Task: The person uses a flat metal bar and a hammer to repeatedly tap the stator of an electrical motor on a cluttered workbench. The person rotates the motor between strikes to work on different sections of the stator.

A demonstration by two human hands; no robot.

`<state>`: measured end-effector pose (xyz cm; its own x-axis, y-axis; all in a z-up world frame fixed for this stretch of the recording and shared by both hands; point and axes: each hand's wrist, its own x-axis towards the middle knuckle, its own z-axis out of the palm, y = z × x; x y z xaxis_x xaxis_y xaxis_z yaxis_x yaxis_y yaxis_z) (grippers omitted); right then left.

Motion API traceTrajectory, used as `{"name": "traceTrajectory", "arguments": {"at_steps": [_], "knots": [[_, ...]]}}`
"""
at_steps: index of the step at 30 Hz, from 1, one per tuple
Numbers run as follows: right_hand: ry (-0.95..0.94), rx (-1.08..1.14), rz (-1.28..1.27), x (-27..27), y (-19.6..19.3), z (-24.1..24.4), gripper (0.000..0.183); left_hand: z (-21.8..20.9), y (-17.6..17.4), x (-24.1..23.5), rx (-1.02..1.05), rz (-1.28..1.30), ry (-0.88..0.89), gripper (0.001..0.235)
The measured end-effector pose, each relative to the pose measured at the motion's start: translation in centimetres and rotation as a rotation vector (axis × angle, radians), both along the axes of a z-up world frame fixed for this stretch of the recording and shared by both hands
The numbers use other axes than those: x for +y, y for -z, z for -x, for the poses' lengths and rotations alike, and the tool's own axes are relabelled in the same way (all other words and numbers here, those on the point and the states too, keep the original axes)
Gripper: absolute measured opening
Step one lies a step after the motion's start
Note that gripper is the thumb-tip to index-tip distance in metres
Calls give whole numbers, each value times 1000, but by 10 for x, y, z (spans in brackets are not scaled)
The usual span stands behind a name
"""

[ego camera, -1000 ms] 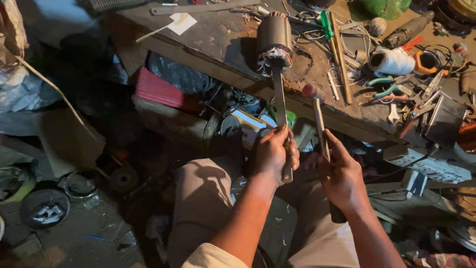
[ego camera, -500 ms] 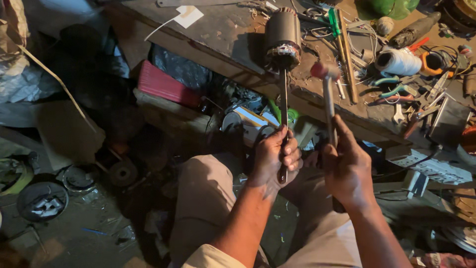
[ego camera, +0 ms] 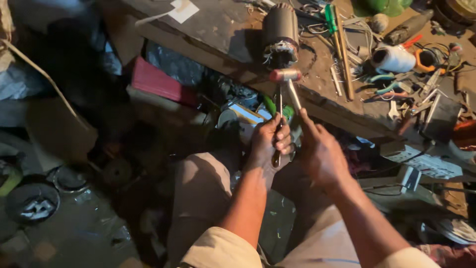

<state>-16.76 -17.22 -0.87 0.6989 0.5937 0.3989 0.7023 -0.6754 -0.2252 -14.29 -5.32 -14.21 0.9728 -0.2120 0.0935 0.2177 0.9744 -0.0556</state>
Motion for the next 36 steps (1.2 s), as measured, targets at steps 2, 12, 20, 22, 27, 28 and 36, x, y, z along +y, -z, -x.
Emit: {"name": "traceTrajectory", "arguments": {"at_steps": [2, 12, 20, 22, 27, 28, 36], "knots": [[26, -8, 3, 0, -8, -8, 79, -13, -5, -2, 7, -23, -3, 26], [48, 45, -32, 3, -3, -2, 61, -36, 8, 6, -11, -190, 7, 33], [257, 212, -194, -20, -7, 22, 58, -18, -27, -6, 181, -205, -54, 24], [102, 135, -240, -27, -5, 23, 57, -14, -28, -9, 233, -349, -72, 25], [172, 49, -98, -32, -2, -5, 58, -13, -24, -3, 242, -457, -80, 32], [81, -54, -95, -34, -1, -17, 57, -13, -24, -3, 231, -472, -92, 31], [355, -9, 139, -41, -8, -153, 48, -7, -40, 6, 406, -726, -16, 25]]}}
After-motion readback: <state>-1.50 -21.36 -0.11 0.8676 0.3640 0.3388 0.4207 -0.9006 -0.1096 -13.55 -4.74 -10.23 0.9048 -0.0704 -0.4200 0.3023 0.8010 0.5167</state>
